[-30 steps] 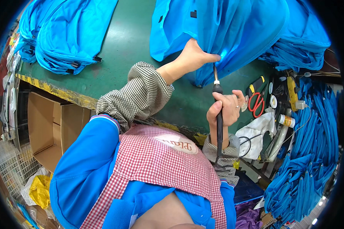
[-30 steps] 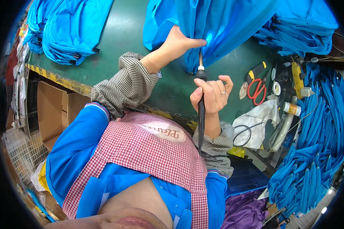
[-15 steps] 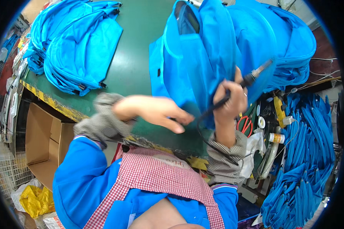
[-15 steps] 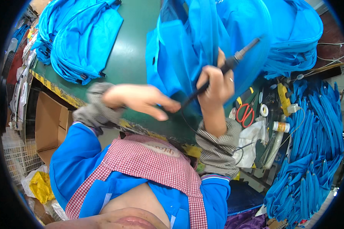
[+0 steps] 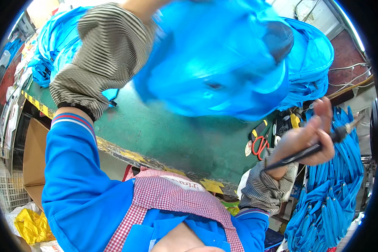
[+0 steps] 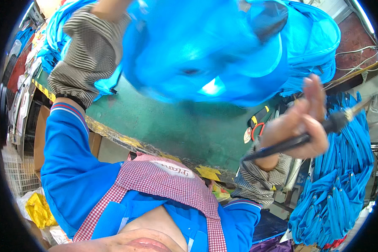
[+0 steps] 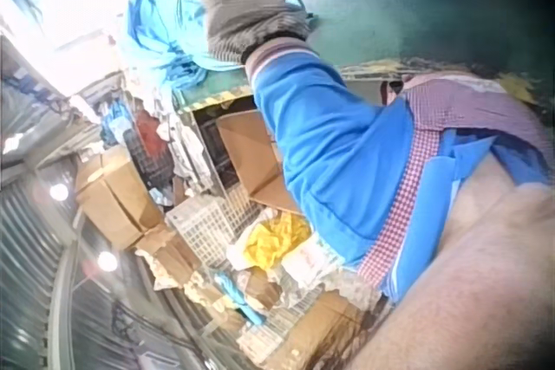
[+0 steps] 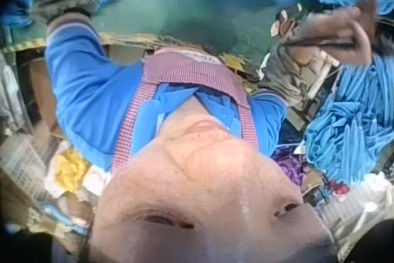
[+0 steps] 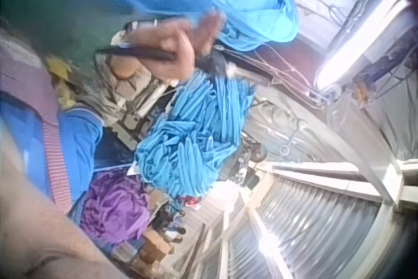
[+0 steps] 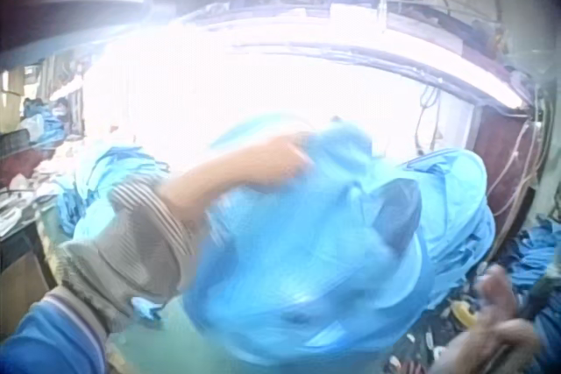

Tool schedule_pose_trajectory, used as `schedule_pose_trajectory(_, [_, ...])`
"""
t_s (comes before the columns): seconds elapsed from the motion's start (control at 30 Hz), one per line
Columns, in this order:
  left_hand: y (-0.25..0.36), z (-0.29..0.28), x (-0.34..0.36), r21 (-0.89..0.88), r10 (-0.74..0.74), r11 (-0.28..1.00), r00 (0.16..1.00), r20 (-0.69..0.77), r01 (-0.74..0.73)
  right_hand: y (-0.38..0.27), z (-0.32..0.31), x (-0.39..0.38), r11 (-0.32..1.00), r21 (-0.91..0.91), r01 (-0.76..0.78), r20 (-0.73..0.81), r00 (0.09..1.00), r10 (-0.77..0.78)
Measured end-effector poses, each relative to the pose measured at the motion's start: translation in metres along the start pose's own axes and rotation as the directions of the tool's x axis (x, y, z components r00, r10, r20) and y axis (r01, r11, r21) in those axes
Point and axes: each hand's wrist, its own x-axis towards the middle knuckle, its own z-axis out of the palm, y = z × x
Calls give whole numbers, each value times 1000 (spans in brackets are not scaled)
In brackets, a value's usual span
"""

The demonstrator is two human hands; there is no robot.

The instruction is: The person uses a handheld soldering iron to seal seams on blue fabric bags. They repeatedly pick up a bag, apply the hot tip along a seam, and place the finished bag aside. The process is repeated for multiple bags on a green workbench.

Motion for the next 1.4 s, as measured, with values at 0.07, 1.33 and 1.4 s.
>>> schedule_pose_trajectory(0.07, [32,75,-4,-172,-162,966,970,182,194,10,26,-28,998,68,17,78,997,-23])
schedule_pose_trajectory(1.33, [39,222,-272,-838,-624,256,745,237,481,49,133,-113,969,-189,159,311,946,-95])
schedule_pose_trajectory(1.4, [42,225,-274,-864,-652,225,728,210,451,50,127,-113,956,-225,187,319,941,-109])
